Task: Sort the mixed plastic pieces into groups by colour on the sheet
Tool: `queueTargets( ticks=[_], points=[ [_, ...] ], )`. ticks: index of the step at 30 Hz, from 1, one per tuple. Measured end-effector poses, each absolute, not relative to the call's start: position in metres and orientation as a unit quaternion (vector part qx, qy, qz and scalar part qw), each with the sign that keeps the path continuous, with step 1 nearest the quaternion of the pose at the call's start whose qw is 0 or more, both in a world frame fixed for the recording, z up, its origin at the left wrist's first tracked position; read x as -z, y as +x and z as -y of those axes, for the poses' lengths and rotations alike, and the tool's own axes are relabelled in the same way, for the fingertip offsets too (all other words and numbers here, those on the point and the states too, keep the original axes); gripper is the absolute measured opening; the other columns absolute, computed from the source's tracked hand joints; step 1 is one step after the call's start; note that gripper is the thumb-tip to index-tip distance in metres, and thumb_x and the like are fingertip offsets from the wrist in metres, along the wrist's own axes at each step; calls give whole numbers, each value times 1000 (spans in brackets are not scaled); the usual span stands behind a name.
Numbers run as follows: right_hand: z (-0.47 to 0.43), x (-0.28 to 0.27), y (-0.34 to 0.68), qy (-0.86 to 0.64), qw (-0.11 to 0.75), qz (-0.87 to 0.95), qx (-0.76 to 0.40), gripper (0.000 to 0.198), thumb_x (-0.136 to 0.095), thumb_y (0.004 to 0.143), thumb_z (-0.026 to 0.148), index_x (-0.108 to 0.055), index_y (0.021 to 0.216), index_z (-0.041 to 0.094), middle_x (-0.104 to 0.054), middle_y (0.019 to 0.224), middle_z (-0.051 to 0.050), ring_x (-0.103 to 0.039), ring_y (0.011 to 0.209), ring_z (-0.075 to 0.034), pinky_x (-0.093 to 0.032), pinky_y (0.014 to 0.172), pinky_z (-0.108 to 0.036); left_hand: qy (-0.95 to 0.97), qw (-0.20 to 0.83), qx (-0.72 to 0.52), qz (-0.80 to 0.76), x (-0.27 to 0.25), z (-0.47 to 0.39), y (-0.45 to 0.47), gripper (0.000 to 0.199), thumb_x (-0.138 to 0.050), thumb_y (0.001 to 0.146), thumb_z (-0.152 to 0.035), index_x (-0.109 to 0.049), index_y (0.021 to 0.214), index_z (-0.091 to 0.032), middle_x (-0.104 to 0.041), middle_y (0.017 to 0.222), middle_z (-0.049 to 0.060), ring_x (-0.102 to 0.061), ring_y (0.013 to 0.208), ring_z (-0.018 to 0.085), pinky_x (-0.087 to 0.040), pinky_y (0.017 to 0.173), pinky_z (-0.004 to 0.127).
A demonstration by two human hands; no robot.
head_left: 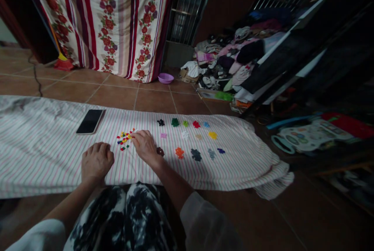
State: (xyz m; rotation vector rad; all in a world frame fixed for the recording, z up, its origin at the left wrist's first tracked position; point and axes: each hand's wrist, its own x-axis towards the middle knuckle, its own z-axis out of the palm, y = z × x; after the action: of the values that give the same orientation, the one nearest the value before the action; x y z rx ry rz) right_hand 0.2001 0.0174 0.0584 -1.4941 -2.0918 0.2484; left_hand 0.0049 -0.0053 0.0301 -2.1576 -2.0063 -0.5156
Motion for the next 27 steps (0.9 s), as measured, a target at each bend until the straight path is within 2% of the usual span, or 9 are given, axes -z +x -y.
queueTargets(
  ticks=[6,12,19,23,27],
  points=[
    [-13,-55,245,-590,312,738,-102,23,-49,99,21,-69,110,23,-65,105,-5,-62,100,-16,-49,92,-28,-722,63,166,668,-33,7,6,32,-38,90,-26,-64,106,-14,-67,113,16,-60,101,31,-43,83,43],
    [-12,-43,296,-609,403,673,-113,24,-50,92,15,-72,99,22,-67,101,-5,-64,98,-17,-52,89,-30,-721,67,153,672,-31,7,6,33,-36,92,-29,-62,109,-16,-67,116,14,-61,104,31,-44,85,44],
    [-5,-34,363,-628,524,559,-135,22,-55,81,26,-73,94,21,-68,95,-6,-66,86,-18,-55,83,-32,-716,65,153,678,-33,8,8,37,-34,93,-30,-63,110,-15,-67,119,15,-61,106,32,-45,87,45],
    [-6,-28,395,-655,554,495,-138,26,-57,77,33,-71,93,19,-70,94,-7,-67,82,-19,-56,81,-34,-715,54,156,680,-34,8,8,36,-36,91,-29,-64,109,-16,-67,118,15,-61,105,32,-45,86,45],
    [-10,-26,426,-683,548,467,-123,28,-57,75,34,-71,94,18,-72,93,-8,-68,82,-19,-56,82,-34,-715,59,151,680,-33,6,8,34,-37,91,-30,-63,109,-16,-67,118,14,-61,106,31,-45,87,44]
  ],
)
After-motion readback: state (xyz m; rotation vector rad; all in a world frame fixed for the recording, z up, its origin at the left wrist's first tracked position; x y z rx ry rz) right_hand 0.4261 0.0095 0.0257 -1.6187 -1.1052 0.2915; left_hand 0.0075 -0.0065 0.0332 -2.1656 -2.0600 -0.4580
